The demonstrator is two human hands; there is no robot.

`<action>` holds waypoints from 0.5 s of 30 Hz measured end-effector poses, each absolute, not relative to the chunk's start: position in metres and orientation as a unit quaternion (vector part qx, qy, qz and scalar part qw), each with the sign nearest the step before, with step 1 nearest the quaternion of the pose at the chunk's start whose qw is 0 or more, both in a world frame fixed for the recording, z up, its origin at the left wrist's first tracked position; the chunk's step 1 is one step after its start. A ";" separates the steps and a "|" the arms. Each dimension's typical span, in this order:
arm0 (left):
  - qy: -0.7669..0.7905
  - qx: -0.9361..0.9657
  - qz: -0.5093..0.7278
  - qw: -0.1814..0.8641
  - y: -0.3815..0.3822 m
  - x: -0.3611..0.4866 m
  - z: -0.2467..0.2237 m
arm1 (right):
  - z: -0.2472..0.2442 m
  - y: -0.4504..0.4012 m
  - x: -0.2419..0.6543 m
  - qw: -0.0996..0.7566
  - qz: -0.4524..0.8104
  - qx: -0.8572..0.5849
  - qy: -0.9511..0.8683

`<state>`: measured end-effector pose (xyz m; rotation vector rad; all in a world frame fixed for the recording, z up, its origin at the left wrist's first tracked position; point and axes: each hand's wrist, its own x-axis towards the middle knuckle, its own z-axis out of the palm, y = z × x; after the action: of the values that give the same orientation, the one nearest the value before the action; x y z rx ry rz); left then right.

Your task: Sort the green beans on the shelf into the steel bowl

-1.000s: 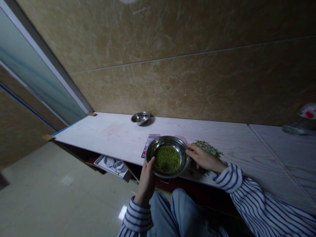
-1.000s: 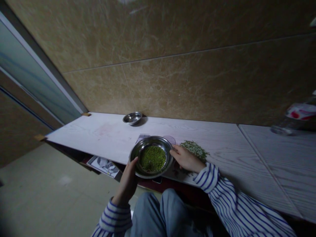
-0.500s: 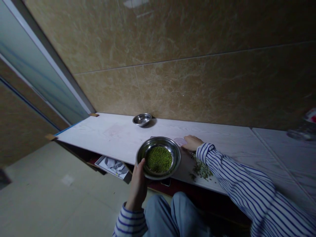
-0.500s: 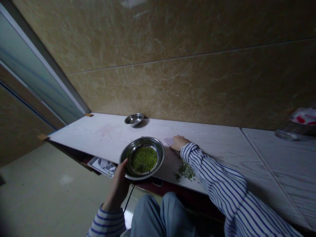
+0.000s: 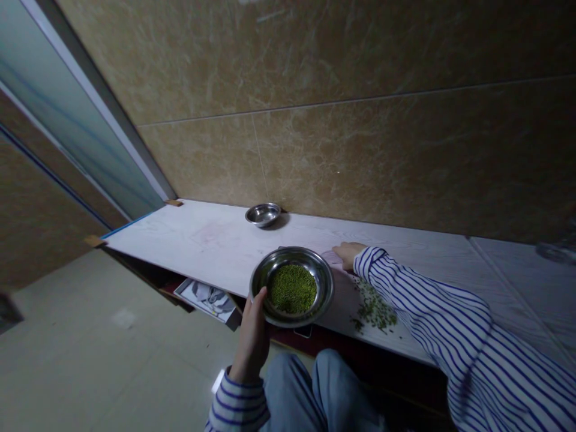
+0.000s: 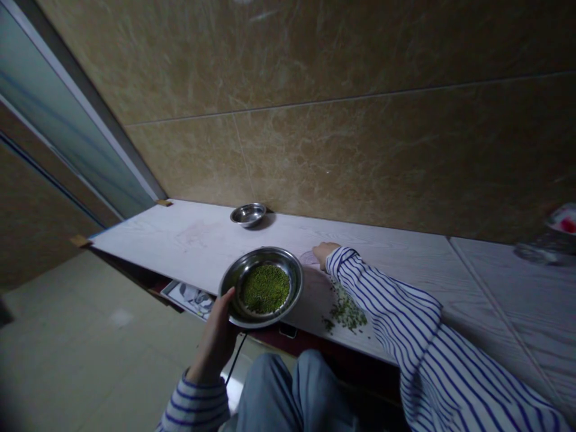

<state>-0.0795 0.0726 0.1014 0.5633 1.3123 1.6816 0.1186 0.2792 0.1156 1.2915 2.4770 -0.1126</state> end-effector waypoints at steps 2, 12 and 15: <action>0.525 0.206 0.688 0.456 0.075 -0.078 0.105 | 0.117 0.283 0.120 0.164 -0.036 0.439 0.883; 0.543 0.220 0.703 0.403 0.077 -0.089 0.096 | 0.121 0.285 0.111 0.194 -0.034 0.358 0.913; 0.548 0.214 0.695 0.414 0.078 -0.092 0.091 | 0.120 0.283 0.108 0.203 -0.019 0.355 0.912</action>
<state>-0.0922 0.0782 0.0911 0.5389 1.3759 1.7456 0.1082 0.2829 0.1199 0.9915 2.5464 -0.0530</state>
